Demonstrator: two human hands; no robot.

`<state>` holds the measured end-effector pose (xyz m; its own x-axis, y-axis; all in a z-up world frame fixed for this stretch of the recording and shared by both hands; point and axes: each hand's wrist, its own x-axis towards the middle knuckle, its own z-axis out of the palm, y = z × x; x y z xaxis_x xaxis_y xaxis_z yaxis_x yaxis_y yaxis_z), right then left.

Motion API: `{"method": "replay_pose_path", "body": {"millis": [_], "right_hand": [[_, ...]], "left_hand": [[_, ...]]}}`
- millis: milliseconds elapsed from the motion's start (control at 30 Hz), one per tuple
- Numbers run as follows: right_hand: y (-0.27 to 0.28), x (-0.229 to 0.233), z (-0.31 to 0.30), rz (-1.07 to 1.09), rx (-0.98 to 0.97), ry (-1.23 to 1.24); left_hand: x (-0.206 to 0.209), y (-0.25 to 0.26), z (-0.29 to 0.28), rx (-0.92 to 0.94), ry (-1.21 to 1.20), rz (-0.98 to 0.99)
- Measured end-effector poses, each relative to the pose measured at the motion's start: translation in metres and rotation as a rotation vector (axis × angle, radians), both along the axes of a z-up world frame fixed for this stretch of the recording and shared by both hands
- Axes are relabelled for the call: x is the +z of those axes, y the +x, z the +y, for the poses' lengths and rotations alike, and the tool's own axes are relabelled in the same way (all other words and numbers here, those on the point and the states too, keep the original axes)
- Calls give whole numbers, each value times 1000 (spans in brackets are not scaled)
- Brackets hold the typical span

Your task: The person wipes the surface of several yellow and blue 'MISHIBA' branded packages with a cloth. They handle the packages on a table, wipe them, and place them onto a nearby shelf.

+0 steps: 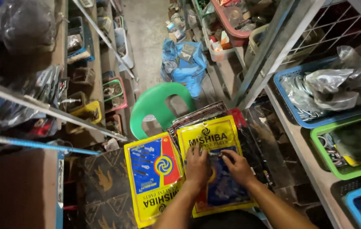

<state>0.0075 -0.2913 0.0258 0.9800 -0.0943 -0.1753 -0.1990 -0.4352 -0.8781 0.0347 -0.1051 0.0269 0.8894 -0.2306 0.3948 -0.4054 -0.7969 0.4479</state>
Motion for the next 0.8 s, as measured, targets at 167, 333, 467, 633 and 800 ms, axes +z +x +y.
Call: {"method": "replay_pose_path", "body": {"millis": [167,333,467,633,800], "right_hand": [[-16,-31,-8,35,-66,-21],[-9,-53,-4,-143,10,13],[-30,-48,2,-680,161,-280],[-35,-38,-2,-710,178,-400],[-25,-26,-3,-710,207,-386]], "left_hand": [[-73,-26,5,-104,220,-255],[-30,-78,0,-393,81,-70],[-59,-93,11,-535,277,118],[56,-28,-7,-228,422,479],[16,55,10,26,348,502]]}}
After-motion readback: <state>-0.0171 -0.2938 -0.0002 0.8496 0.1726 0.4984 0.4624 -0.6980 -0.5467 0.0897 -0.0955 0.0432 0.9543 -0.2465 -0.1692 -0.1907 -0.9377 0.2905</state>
